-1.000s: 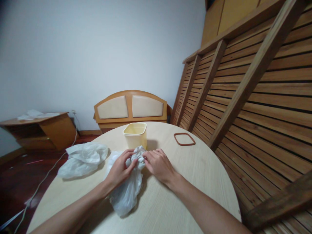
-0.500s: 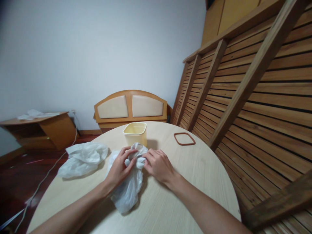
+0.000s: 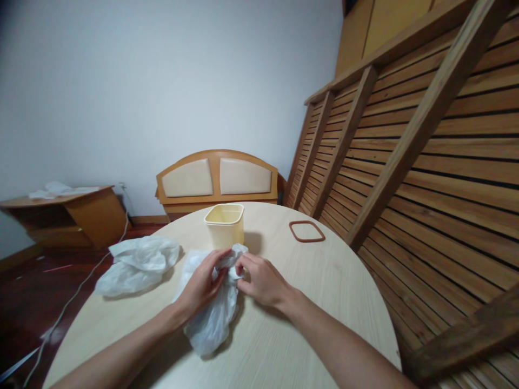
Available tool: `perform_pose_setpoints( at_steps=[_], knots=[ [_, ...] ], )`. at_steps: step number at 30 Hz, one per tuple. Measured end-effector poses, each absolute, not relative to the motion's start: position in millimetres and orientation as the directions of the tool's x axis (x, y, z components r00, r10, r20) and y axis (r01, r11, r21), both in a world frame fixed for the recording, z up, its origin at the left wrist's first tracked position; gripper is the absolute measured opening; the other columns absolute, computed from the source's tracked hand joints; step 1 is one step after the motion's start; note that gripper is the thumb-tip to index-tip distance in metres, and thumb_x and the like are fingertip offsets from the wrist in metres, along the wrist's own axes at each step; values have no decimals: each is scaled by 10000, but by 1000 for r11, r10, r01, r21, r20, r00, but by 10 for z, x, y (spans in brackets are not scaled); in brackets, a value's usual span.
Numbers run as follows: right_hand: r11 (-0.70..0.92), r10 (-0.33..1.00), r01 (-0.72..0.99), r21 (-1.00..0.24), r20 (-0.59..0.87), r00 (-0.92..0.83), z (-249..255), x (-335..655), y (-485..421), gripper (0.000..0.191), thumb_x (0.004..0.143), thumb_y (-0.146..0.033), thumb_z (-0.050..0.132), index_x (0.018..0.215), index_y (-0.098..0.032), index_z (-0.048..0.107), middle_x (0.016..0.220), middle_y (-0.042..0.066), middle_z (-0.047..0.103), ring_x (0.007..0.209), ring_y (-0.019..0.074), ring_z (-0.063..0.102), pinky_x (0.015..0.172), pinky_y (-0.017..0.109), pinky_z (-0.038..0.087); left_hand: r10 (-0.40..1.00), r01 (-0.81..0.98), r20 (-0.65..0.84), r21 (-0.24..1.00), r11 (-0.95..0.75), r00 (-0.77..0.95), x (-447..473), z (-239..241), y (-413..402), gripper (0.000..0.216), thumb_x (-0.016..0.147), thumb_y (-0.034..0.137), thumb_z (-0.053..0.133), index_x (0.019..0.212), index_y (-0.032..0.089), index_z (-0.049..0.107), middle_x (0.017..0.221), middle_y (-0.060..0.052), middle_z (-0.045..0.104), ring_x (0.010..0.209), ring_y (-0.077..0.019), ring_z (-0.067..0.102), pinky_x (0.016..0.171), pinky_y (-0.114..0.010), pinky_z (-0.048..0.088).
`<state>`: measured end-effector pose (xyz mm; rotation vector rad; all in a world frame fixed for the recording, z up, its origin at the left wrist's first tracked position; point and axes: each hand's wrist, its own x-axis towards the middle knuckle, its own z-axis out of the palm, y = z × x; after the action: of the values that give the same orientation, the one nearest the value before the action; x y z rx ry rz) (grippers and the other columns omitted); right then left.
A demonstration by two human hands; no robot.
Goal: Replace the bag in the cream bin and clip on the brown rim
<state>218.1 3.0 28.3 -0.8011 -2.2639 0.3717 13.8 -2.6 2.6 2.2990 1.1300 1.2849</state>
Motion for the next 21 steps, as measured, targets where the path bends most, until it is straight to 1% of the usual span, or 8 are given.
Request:
perform_pose_setpoints(
  at_steps=[2, 4, 7, 10, 12, 14, 16, 21],
  knots=[
    [774, 632, 433, -462, 530, -565, 281, 2183, 35, 192, 744, -73, 619, 860, -213, 557, 869, 14, 644, 825, 189, 605, 783, 311, 478, 749, 483, 591, 583, -653, 299, 144, 34, -39, 570, 807, 52, 483, 1351, 220, 505, 1266, -106, 626, 1188, -249, 597, 1062, -448, 465],
    [790, 612, 404, -462, 551, -566, 281, 2182, 37, 256, 754, -61, 624, 962, -208, 595, 968, 39, 679, 922, 204, 629, 858, 340, 493, 747, 469, 590, 590, -657, 306, 152, 63, -63, 589, 776, 25, 473, 1329, 223, 524, 1256, -101, 616, 1177, -243, 601, 1053, -448, 472],
    [826, 560, 340, -450, 579, -593, 271, 2184, 38, 285, 797, -54, 613, 1035, -211, 634, 1048, 55, 689, 1020, 204, 635, 931, 357, 496, 738, 463, 603, 583, -667, 303, 166, 125, -104, 488, 760, 27, 497, 1202, 207, 598, 1330, -123, 566, 1275, -256, 542, 1088, -462, 439],
    [847, 526, 312, -431, 592, -611, 246, 2192, 46, 234, 824, -61, 604, 997, -209, 658, 1003, 51, 685, 989, 195, 643, 907, 349, 518, 771, 478, 567, 612, -630, 289, 174, 172, -131, 368, 809, 86, 536, 1149, 202, 613, 1439, -138, 515, 1358, -273, 482, 1120, -475, 402],
    [853, 515, 305, -423, 596, -616, 228, 2198, 53, 233, 827, -59, 601, 999, -204, 660, 1017, 57, 680, 992, 194, 645, 902, 349, 526, 807, 482, 517, 651, -587, 284, 176, 184, -133, 316, 855, 144, 542, 1158, 205, 604, 1356, -129, 599, 1277, -263, 559, 1080, -463, 440],
    [859, 503, 289, -422, 598, -623, 215, 2202, 59, 233, 828, -51, 599, 996, -200, 658, 1048, 65, 676, 1012, 193, 646, 911, 349, 528, 835, 481, 482, 685, -548, 265, 175, 182, -121, 269, 879, 182, 535, 1137, 206, 607, 1192, -101, 690, 1138, -242, 639, 1010, -434, 488],
    [866, 489, 266, -425, 601, -632, 211, 2203, 60, 236, 825, -44, 600, 992, -201, 655, 1070, 70, 677, 1023, 193, 649, 916, 347, 530, 852, 478, 466, 707, -521, 239, 172, 171, -99, 229, 874, 184, 535, 1084, 204, 622, 1077, -75, 720, 1035, -224, 667, 956, -405, 512],
    [851, 521, 313, -421, 606, -601, 230, 2193, 47, 243, 828, -47, 606, 995, -214, 663, 1042, 61, 678, 986, 190, 656, 884, 333, 532, 865, 446, 468, 745, -495, 180, 158, 143, -58, 269, 804, 136, 557, 1061, 186, 623, 1037, -68, 721, 977, -210, 671, 908, -369, 523]
  ],
)
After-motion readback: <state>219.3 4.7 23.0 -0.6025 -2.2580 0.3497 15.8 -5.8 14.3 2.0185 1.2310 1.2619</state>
